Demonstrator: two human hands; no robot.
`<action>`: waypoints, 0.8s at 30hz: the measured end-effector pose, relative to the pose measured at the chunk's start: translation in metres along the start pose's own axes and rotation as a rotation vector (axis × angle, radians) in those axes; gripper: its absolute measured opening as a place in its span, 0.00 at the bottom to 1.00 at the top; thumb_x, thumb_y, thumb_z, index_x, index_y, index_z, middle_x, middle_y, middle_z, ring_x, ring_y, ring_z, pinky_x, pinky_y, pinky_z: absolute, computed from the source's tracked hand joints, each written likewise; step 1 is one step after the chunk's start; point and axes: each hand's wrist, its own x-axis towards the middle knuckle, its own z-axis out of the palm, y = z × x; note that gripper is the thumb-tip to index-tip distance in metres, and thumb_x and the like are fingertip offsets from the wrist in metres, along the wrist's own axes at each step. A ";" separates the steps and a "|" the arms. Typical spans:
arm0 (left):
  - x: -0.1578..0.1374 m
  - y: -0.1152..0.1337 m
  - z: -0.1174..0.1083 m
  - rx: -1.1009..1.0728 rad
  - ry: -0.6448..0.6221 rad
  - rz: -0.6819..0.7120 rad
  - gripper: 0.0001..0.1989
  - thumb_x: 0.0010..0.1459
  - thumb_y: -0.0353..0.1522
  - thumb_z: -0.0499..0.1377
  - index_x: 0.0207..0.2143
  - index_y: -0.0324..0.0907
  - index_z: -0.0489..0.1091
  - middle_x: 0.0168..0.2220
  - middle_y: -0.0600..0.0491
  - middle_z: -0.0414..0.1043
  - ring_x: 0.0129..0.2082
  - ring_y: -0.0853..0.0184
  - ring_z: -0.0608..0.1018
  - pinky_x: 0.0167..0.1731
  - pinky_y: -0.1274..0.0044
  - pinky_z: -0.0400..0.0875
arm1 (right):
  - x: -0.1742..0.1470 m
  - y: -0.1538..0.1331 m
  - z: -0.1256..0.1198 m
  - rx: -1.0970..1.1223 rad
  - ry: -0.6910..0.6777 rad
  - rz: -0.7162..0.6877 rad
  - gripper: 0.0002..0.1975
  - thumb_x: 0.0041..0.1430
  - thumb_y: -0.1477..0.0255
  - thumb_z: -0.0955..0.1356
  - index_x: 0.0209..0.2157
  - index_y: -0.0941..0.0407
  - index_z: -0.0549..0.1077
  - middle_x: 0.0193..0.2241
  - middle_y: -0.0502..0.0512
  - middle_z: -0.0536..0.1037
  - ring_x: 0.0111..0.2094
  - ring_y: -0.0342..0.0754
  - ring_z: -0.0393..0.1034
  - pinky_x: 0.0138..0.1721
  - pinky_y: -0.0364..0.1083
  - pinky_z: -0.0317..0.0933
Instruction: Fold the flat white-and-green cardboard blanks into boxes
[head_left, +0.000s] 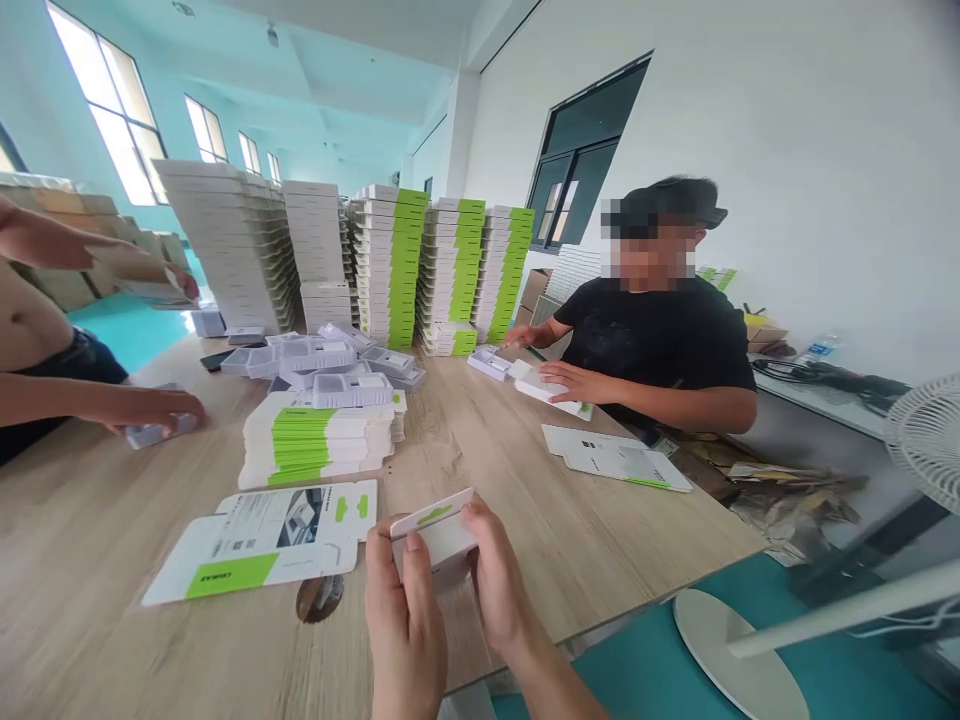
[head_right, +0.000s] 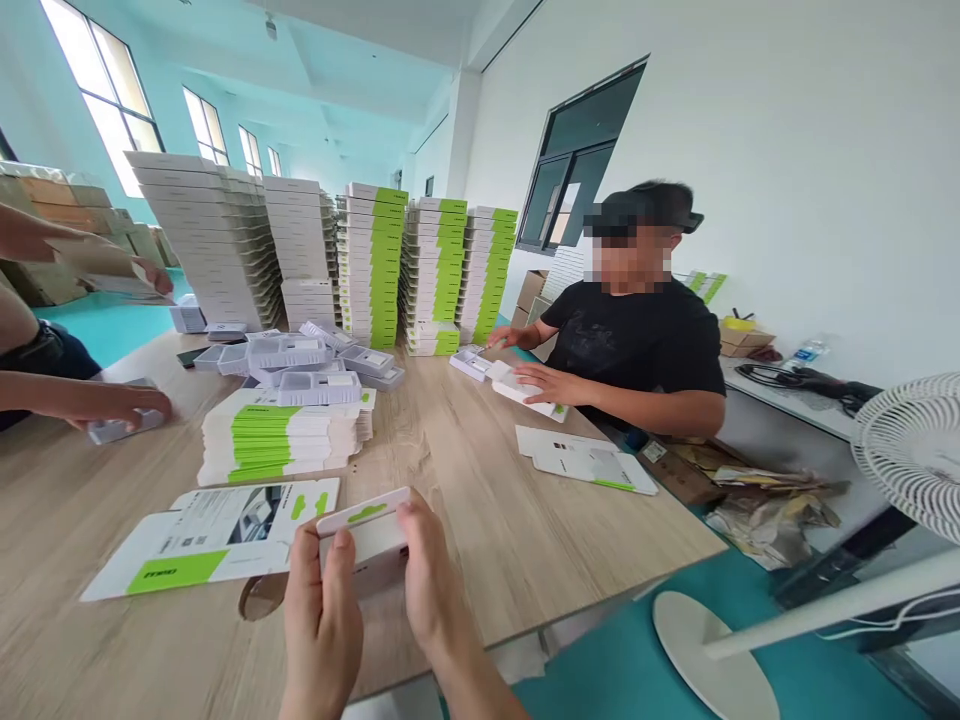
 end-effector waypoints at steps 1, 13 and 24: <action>-0.001 -0.001 0.000 0.014 -0.002 0.009 0.22 0.68 0.53 0.52 0.39 0.44 0.69 0.32 0.52 0.74 0.30 0.64 0.77 0.30 0.75 0.74 | -0.003 0.003 0.000 0.003 -0.006 -0.031 0.15 0.60 0.55 0.64 0.27 0.52 0.67 0.25 0.50 0.73 0.29 0.49 0.66 0.31 0.45 0.62; -0.001 0.008 0.000 -0.038 0.070 -0.046 0.13 0.66 0.42 0.54 0.41 0.44 0.72 0.37 0.51 0.78 0.35 0.62 0.79 0.35 0.75 0.72 | -0.007 0.024 0.003 -0.136 0.311 -0.101 0.10 0.57 0.61 0.65 0.28 0.51 0.72 0.26 0.54 0.77 0.32 0.54 0.72 0.29 0.47 0.65; 0.005 -0.008 0.002 -0.307 0.009 -0.248 0.27 0.59 0.57 0.55 0.36 0.42 0.75 0.32 0.49 0.79 0.33 0.58 0.79 0.32 0.72 0.75 | 0.000 0.016 0.023 -0.092 0.306 -0.207 0.17 0.61 0.54 0.61 0.24 0.49 0.60 0.21 0.49 0.70 0.23 0.50 0.66 0.24 0.47 0.63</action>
